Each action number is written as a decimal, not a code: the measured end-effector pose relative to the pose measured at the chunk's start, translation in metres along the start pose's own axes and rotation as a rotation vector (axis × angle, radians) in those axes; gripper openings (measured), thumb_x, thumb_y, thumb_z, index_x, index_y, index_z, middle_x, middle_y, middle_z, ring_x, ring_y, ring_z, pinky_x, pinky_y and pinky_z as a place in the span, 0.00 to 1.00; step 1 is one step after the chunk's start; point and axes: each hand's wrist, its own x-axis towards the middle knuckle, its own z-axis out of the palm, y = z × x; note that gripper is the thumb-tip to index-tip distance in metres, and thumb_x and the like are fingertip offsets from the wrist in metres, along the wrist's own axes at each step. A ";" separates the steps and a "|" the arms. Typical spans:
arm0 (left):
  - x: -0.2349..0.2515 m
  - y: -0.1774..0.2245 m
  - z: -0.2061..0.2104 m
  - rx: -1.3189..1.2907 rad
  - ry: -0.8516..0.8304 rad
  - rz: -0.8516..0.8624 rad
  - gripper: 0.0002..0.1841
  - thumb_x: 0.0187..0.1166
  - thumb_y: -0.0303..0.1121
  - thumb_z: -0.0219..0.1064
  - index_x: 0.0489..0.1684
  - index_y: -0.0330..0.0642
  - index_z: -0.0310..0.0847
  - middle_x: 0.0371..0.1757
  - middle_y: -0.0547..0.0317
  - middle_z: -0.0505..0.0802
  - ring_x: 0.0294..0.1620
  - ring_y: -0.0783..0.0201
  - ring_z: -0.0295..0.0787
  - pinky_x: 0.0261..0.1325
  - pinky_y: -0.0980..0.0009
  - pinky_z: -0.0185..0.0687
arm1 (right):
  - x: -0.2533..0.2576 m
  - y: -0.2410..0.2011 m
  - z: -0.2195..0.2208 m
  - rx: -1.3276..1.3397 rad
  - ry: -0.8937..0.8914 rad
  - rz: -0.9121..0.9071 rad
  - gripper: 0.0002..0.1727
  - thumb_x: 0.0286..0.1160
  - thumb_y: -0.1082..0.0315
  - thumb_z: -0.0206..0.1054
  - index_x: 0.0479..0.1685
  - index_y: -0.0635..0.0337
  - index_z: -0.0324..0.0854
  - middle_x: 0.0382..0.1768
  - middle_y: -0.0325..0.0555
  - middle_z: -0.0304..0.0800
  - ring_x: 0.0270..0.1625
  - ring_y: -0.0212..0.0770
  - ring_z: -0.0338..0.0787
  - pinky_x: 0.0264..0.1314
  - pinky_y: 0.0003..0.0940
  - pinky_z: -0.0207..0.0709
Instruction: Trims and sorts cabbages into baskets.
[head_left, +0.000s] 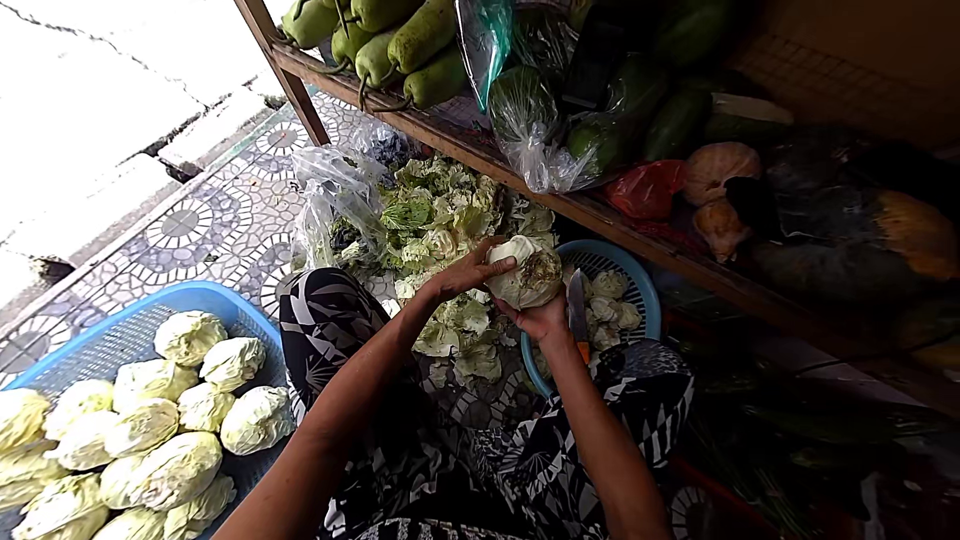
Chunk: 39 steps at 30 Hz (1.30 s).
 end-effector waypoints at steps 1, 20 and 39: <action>0.000 0.000 0.002 -0.030 -0.003 0.013 0.40 0.82 0.48 0.70 0.92 0.56 0.52 0.76 0.42 0.81 0.59 0.45 0.89 0.55 0.47 0.88 | -0.002 -0.004 0.000 -0.093 0.009 0.027 0.55 0.70 0.15 0.29 0.88 0.45 0.57 0.76 0.69 0.72 0.68 0.71 0.82 0.59 0.63 0.83; 0.014 -0.010 0.019 0.456 0.288 0.207 0.68 0.54 0.52 0.89 0.96 0.44 0.39 0.89 0.30 0.58 0.67 0.33 0.83 0.58 0.37 0.84 | 0.001 0.003 0.009 -0.165 -0.056 -0.328 0.29 0.86 0.47 0.57 0.81 0.50 0.63 0.70 0.62 0.76 0.64 0.60 0.84 0.57 0.60 0.83; 0.008 -0.005 0.005 0.498 0.280 0.495 0.07 0.76 0.18 0.66 0.47 0.26 0.82 0.44 0.38 0.88 0.40 0.48 0.89 0.48 0.54 0.86 | 0.013 -0.004 -0.001 -0.133 0.072 -0.392 0.32 0.84 0.46 0.60 0.83 0.48 0.61 0.74 0.62 0.72 0.68 0.62 0.82 0.58 0.62 0.83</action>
